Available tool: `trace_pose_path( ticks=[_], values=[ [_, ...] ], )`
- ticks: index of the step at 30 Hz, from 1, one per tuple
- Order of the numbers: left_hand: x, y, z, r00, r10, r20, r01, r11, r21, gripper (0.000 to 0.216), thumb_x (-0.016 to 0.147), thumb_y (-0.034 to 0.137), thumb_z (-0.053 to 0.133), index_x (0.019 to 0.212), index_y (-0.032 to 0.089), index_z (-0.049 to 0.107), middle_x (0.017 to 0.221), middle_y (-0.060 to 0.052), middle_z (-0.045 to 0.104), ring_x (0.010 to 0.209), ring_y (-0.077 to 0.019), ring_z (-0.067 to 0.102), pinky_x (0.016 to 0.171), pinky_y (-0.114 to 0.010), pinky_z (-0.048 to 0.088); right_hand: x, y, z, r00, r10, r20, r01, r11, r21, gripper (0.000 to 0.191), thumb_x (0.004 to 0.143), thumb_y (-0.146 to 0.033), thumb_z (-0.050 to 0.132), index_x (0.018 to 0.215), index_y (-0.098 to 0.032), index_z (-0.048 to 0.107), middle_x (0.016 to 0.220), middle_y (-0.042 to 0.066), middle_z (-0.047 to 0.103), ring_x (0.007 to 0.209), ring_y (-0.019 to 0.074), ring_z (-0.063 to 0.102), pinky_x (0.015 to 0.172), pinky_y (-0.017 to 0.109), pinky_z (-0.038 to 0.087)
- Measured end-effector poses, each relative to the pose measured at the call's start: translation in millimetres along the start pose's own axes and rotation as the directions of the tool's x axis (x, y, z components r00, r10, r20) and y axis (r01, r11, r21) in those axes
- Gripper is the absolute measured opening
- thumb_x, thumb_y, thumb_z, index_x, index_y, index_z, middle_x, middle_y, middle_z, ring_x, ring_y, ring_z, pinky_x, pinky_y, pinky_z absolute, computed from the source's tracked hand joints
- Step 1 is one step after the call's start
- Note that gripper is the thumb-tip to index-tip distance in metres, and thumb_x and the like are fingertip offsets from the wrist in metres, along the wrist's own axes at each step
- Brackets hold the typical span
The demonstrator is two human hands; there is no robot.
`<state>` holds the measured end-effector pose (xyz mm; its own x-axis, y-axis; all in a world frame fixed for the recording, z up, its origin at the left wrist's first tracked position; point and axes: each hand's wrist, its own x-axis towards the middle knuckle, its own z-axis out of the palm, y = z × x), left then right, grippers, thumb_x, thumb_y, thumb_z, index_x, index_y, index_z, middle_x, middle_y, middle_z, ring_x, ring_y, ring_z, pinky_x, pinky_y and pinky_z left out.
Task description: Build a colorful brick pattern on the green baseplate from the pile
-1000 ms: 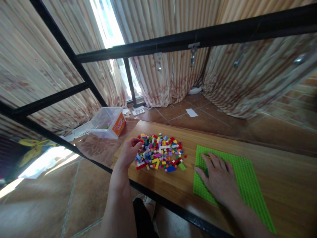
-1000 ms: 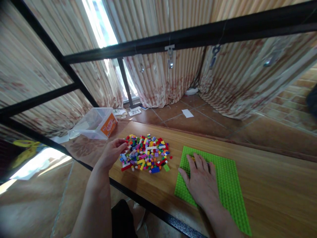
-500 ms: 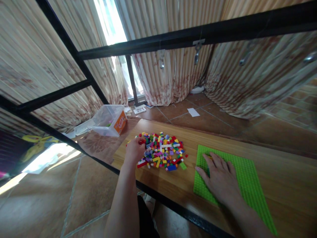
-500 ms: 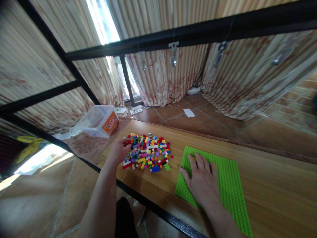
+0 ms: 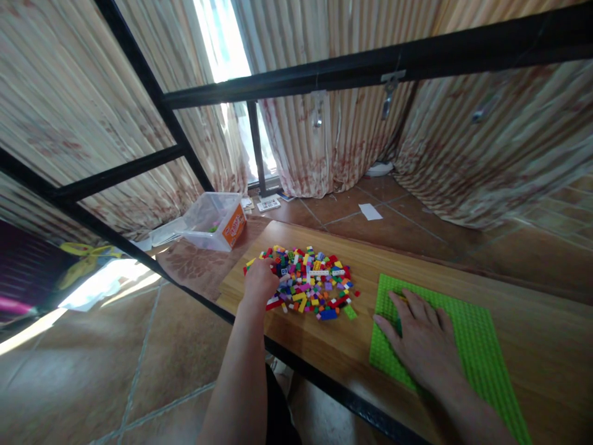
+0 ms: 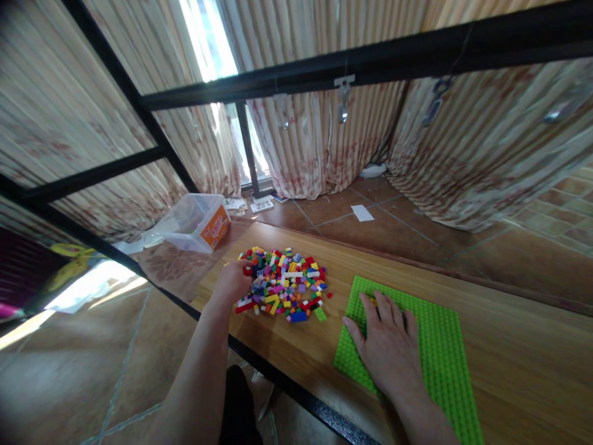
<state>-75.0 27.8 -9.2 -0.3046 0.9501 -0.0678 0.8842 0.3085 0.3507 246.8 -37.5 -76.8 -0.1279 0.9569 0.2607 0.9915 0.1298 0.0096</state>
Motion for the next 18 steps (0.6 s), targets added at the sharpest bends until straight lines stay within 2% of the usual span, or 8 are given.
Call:
trace_pose_path(
  ticks=[4, 10, 15, 18],
  values=[
    [1.5, 2.3, 1.4, 1.0, -0.006, 0.01, 0.006, 1.0, 0.002, 0.043, 0.08, 0.018, 0.064, 0.122, 0.02, 0.068, 0.125, -0.016, 0.066, 0.118, -0.0284, 0.06, 0.099, -0.034, 0.045, -0.1, 1.1, 1.2, 1.0, -0.015, -0.007, 0.015, 1.0, -0.015, 0.068, 0.096, -0.06, 0.024, 0.136, -0.013, 0.054, 0.143, 0.019, 0.051, 0.13, 0.0355, 0.046, 0.107, 0.054, 0.029],
    [1.4, 2.2, -0.6, 1.0, -0.006, 0.009, 0.006, 1.0, 0.001, 0.041, 0.078, 0.013, 0.063, 0.117, 0.02, 0.071, 0.123, -0.014, 0.066, 0.113, -0.0277, 0.063, 0.094, -0.033, 0.047, -0.4, 0.4, 0.6, 1.0, -0.017, -0.015, 0.017, 1.0, -0.01, 0.068, 0.096, -0.058, 0.026, 0.136, -0.011, 0.054, 0.143, 0.02, 0.052, 0.13, 0.036, 0.046, 0.106, 0.055, 0.029],
    [-1.5, 2.9, -7.5, 0.998, 0.002, -0.057, -0.003, 1.0, -0.016, 0.036, 0.077, 0.021, 0.07, 0.113, 0.017, 0.072, 0.118, -0.014, 0.067, 0.106, -0.0262, 0.065, 0.091, -0.032, 0.048, -0.6, -1.1, -0.2, 1.0, -0.008, -0.017, 0.008, 1.0, 0.019, 0.066, 0.096, -0.058, 0.029, 0.136, -0.012, 0.054, 0.143, 0.02, 0.052, 0.132, 0.0358, 0.045, 0.107, 0.057, 0.029],
    [-1.6, 3.9, -8.9, 0.997, 0.013, -0.075, -0.015, 1.0, -0.024, 0.034, 0.076, 0.02, 0.07, 0.11, 0.016, 0.072, 0.118, -0.014, 0.067, 0.105, -0.0254, 0.065, 0.091, -0.032, 0.047, -0.6, -1.3, 0.1, 1.0, -0.006, -0.022, 0.006, 1.0, 0.029, 0.064, 0.096, -0.057, 0.031, 0.135, -0.013, 0.055, 0.142, 0.02, 0.053, 0.131, 0.0357, 0.045, 0.107, 0.057, 0.029]
  ],
)
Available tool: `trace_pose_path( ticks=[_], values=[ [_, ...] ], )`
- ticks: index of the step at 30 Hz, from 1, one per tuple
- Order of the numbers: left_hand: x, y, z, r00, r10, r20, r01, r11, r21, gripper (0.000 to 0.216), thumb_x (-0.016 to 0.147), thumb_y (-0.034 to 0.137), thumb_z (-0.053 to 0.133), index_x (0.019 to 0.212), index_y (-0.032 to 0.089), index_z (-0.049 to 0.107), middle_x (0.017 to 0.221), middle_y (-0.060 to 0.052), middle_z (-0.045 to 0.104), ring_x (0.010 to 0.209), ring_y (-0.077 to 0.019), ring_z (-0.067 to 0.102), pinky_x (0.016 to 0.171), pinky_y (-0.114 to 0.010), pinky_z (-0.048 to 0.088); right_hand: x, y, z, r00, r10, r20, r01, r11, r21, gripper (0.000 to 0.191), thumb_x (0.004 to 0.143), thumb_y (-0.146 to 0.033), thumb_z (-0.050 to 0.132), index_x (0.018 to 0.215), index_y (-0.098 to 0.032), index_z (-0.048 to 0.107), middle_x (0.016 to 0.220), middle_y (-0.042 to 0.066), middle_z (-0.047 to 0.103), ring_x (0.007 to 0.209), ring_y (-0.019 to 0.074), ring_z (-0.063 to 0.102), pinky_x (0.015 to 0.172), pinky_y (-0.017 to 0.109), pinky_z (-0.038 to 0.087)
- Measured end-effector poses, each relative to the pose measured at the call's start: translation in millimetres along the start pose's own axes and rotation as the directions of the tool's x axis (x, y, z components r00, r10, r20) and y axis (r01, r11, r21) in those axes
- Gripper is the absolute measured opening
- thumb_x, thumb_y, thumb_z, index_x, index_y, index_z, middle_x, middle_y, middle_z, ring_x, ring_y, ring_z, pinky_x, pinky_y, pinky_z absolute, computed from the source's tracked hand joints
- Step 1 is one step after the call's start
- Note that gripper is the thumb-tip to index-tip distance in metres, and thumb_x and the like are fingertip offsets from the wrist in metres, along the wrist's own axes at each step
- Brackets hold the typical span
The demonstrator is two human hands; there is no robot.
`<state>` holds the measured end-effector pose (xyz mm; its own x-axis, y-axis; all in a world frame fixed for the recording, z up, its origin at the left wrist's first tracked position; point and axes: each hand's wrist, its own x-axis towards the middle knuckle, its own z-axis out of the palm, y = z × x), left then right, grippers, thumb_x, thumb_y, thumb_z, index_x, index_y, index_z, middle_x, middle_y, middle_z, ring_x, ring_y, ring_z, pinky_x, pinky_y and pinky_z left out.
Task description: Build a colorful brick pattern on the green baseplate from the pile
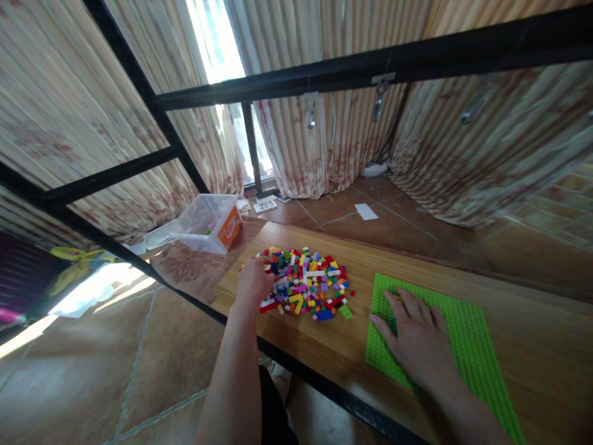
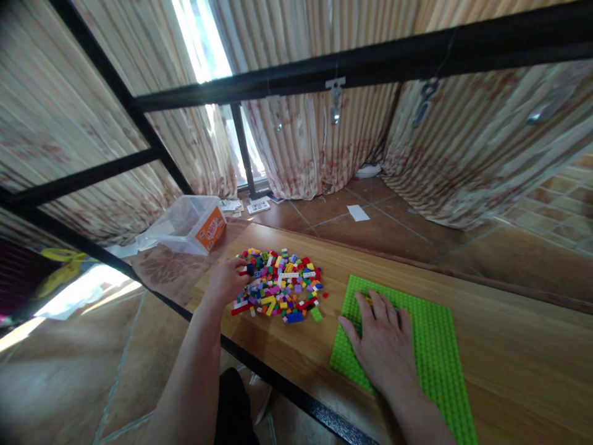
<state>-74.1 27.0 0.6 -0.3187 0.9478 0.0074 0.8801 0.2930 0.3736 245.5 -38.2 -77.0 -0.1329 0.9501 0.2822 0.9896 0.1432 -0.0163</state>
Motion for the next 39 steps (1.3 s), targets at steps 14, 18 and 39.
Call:
trace_pose_path(
  ticks=[14, 18, 39],
  values=[
    [-1.6, 13.0, 1.1, 0.991, 0.078, -0.107, -0.094, 0.983, -0.159, 0.019, 0.076, 0.014, 0.064, 0.095, 0.015, 0.066, 0.088, -0.008, 0.072, 0.08, -0.0216, 0.068, 0.073, -0.03, 0.049, -0.6, -0.4, 3.8, 0.998, 0.005, -0.056, -0.001, 0.999, 0.054, 0.062, 0.095, -0.056, 0.037, 0.134, -0.012, 0.056, 0.141, 0.021, 0.054, 0.13, 0.0375, 0.047, 0.107, 0.059, 0.03],
    [-6.4, 26.0, 6.8, 0.963, 0.205, -0.176, -0.251, 0.922, -0.297, 0.023, 0.075, 0.015, 0.065, 0.098, 0.017, 0.064, 0.086, -0.004, 0.071, 0.075, -0.018, 0.068, 0.07, -0.028, 0.05, 3.9, -6.2, -3.2, 0.99, 0.054, -0.129, -0.031, 0.984, 0.173, 0.056, 0.095, -0.055, 0.04, 0.128, -0.015, 0.06, 0.136, 0.02, 0.058, 0.125, 0.0374, 0.051, 0.105, 0.061, 0.033],
    [-75.2, 102.9, 55.7, 0.802, 0.597, -0.024, -0.49, 0.634, -0.599, 0.018, 0.078, 0.012, 0.061, 0.093, 0.021, 0.056, 0.092, -0.003, 0.068, 0.084, -0.0174, 0.069, 0.077, -0.031, 0.057, 26.6, -47.4, -35.5, 0.89, 0.383, 0.246, -0.264, -0.006, 0.964, 0.03, 0.074, -0.046, 0.07, 0.082, -0.018, 0.076, 0.067, 0.004, 0.072, 0.054, 0.0154, 0.061, 0.053, 0.029, 0.05]
  ],
)
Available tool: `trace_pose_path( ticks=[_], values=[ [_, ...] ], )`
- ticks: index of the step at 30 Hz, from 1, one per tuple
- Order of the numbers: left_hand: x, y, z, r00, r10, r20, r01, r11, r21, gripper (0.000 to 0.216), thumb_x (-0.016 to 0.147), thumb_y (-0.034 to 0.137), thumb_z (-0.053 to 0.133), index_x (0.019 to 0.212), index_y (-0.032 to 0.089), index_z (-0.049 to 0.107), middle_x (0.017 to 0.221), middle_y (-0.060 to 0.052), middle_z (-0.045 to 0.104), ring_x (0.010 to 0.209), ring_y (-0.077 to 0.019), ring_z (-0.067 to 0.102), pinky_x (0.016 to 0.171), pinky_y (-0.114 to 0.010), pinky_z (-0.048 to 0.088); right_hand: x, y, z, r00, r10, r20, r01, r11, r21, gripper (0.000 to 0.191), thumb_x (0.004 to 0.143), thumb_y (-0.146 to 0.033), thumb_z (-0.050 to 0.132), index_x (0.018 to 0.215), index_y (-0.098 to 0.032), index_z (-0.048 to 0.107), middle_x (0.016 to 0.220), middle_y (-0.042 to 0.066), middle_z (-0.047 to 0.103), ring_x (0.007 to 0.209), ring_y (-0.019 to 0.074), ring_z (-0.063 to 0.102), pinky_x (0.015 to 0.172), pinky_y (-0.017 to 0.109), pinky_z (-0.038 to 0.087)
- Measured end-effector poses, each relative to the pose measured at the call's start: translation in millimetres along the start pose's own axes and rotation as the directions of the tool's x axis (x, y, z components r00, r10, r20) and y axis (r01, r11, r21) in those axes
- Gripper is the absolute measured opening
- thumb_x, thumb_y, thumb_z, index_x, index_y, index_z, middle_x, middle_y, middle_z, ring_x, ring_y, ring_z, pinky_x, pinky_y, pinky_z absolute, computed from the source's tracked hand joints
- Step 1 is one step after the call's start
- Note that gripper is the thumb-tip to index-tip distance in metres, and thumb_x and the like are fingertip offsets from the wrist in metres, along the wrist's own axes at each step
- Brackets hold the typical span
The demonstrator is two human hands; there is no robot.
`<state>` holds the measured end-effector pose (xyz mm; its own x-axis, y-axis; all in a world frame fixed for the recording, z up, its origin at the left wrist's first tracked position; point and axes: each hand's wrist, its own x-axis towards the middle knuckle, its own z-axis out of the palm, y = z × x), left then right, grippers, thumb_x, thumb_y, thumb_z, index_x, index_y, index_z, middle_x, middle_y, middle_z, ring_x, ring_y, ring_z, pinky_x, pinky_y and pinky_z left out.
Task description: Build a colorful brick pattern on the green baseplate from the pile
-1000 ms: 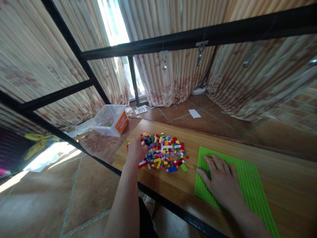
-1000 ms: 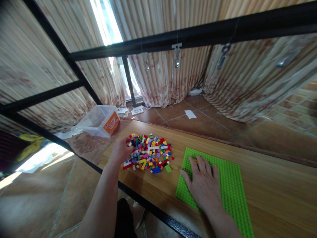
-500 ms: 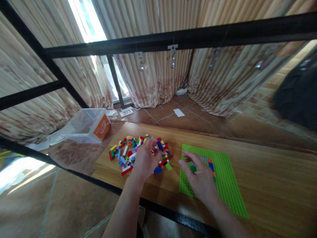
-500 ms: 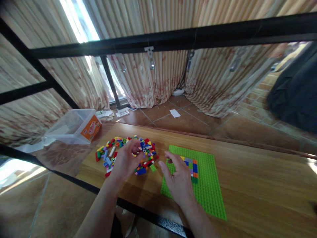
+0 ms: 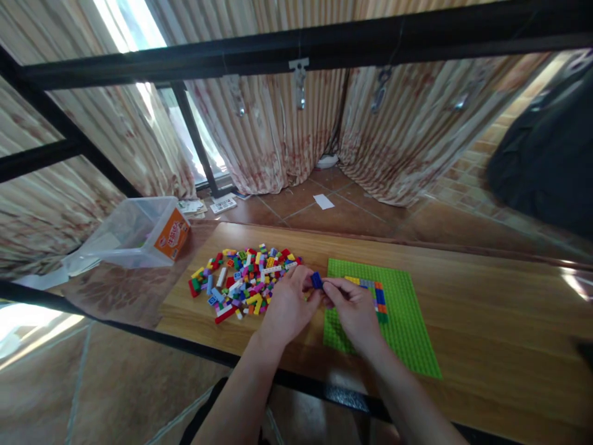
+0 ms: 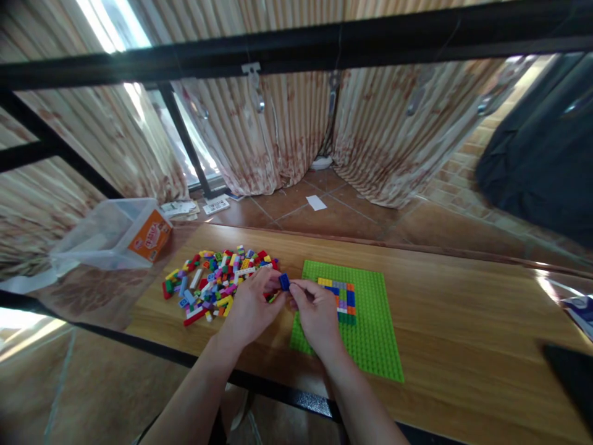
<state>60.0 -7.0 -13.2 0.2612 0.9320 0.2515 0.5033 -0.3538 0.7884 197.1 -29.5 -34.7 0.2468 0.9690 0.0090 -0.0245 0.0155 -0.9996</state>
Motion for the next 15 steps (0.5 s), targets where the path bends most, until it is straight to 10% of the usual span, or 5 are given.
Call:
trace_pose_path(
  ticks=[9, 15],
  values=[
    [12.0, -21.3, -56.4, 0.908, -0.256, -0.33, 0.151, 0.938, -0.312, 0.024, 0.075, 0.023, 0.07, 0.095, 0.018, 0.057, 0.086, -0.003, 0.073, 0.076, -0.0171, 0.072, 0.069, -0.027, 0.057, -3.8, 10.7, 16.1, 0.962, -0.227, 0.151, 0.272, 0.814, -0.513, 0.021, 0.084, -0.033, 0.059, 0.088, -0.021, 0.075, 0.089, 0.008, 0.075, 0.082, 0.0227, 0.068, 0.077, 0.037, 0.052],
    [9.1, -28.1, -66.2, 0.884, -0.289, -0.367, 0.19, 0.94, -0.282, 0.023, 0.074, 0.022, 0.07, 0.094, 0.018, 0.058, 0.083, -0.002, 0.072, 0.071, -0.0157, 0.071, 0.059, -0.023, 0.053, -0.1, 11.1, 46.0, 0.931, -0.289, 0.222, 0.364, 0.77, -0.523, 0.022, 0.087, -0.028, 0.055, 0.098, -0.021, 0.072, 0.095, 0.008, 0.072, 0.08, 0.0203, 0.066, 0.077, 0.035, 0.053]
  ],
)
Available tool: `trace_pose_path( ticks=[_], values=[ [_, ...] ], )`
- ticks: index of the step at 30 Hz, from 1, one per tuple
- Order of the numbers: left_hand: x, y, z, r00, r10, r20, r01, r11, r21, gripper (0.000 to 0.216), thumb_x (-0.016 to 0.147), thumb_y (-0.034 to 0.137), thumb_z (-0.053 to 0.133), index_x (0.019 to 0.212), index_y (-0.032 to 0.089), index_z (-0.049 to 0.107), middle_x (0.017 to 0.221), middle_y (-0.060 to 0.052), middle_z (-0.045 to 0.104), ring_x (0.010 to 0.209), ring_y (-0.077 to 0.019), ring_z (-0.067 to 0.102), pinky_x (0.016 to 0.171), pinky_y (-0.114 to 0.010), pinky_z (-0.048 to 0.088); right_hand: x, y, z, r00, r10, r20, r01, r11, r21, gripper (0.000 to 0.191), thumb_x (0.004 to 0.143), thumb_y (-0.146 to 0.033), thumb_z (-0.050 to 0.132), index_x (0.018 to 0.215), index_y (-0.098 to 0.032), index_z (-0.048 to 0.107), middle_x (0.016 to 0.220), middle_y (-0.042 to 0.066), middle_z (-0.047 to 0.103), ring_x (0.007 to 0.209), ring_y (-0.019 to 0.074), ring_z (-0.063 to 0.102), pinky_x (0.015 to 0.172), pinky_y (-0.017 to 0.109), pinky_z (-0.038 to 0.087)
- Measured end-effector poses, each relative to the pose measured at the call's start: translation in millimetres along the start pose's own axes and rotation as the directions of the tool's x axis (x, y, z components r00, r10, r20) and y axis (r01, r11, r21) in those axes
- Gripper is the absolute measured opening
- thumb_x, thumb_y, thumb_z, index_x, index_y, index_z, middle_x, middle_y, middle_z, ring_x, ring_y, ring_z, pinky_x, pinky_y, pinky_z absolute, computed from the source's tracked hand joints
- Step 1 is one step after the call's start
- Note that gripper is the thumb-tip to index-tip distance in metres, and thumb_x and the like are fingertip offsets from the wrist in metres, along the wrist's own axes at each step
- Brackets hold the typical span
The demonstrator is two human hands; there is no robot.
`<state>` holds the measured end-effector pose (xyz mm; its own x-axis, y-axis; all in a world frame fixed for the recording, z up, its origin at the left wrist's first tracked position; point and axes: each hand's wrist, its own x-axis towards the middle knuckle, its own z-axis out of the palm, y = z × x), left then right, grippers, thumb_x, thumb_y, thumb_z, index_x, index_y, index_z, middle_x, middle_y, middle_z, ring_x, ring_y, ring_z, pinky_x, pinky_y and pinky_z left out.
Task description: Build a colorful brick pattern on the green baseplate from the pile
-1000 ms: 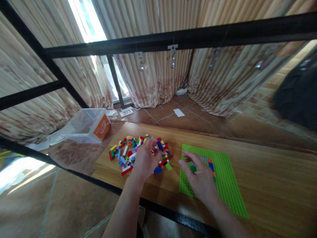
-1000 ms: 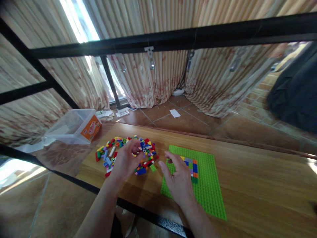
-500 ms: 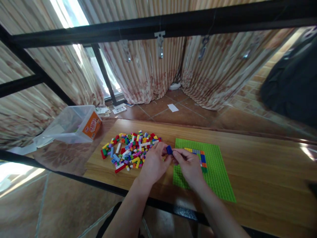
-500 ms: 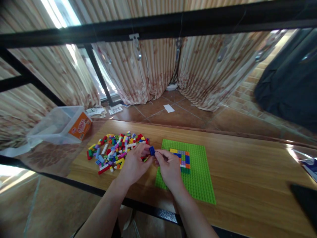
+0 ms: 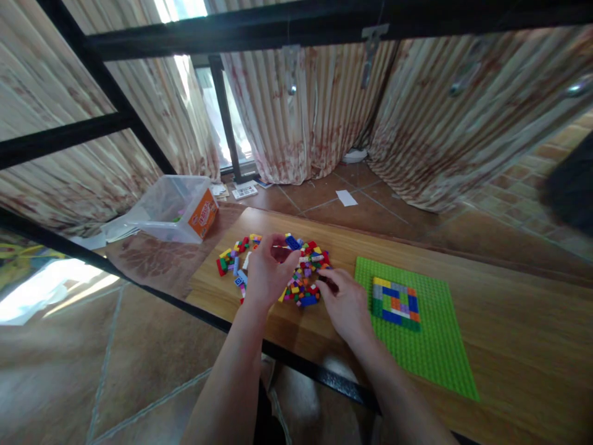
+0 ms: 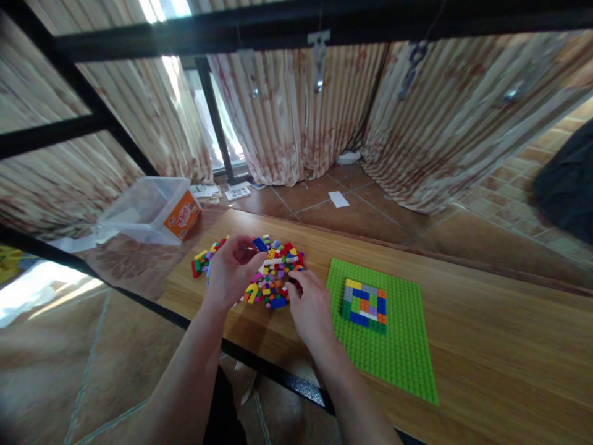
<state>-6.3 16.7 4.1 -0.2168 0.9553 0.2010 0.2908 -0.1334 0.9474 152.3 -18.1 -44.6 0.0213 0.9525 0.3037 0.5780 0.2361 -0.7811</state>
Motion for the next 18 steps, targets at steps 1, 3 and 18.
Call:
trace_pose_path(
  ticks=[1, 3, 18],
  values=[
    [0.0, -0.5, -0.1, 1.0, 0.007, 0.0, -0.007, 1.0, 0.015, 0.023, 0.074, 0.022, 0.069, 0.094, 0.018, 0.058, 0.083, -0.002, 0.072, 0.07, -0.0154, 0.071, 0.059, -0.023, 0.052, 1.7, -1.8, 1.7, 1.0, -0.002, -0.007, 0.002, 1.0, 0.009, 0.023, 0.087, -0.028, 0.056, 0.101, -0.02, 0.072, 0.097, 0.008, 0.071, 0.08, 0.0198, 0.066, 0.076, 0.035, 0.053],
    [0.5, -1.4, -0.9, 1.0, 0.025, -0.009, -0.024, 0.999, 0.034, 0.023, 0.074, 0.022, 0.07, 0.094, 0.018, 0.058, 0.084, -0.002, 0.071, 0.07, -0.015, 0.07, 0.058, -0.022, 0.051, 3.4, -3.1, 1.4, 1.0, 0.0, -0.027, 0.0, 1.0, 0.007, 0.025, 0.086, -0.029, 0.058, 0.106, -0.019, 0.07, 0.1, 0.008, 0.07, 0.079, 0.0192, 0.066, 0.076, 0.035, 0.053],
    [-1.3, -6.4, -4.5, 0.998, 0.034, 0.054, -0.038, 0.996, 0.077, 0.021, 0.075, 0.016, 0.069, 0.092, 0.019, 0.057, 0.08, 0.0, 0.069, 0.072, -0.0155, 0.068, 0.066, -0.026, 0.053, -8.6, 18.2, 3.3, 0.989, 0.148, -0.003, -0.148, 0.987, -0.065, 0.049, 0.094, -0.039, 0.041, 0.136, -0.015, 0.051, 0.119, 0.019, 0.064, 0.086, 0.0247, 0.066, 0.08, 0.046, 0.054]
  ],
)
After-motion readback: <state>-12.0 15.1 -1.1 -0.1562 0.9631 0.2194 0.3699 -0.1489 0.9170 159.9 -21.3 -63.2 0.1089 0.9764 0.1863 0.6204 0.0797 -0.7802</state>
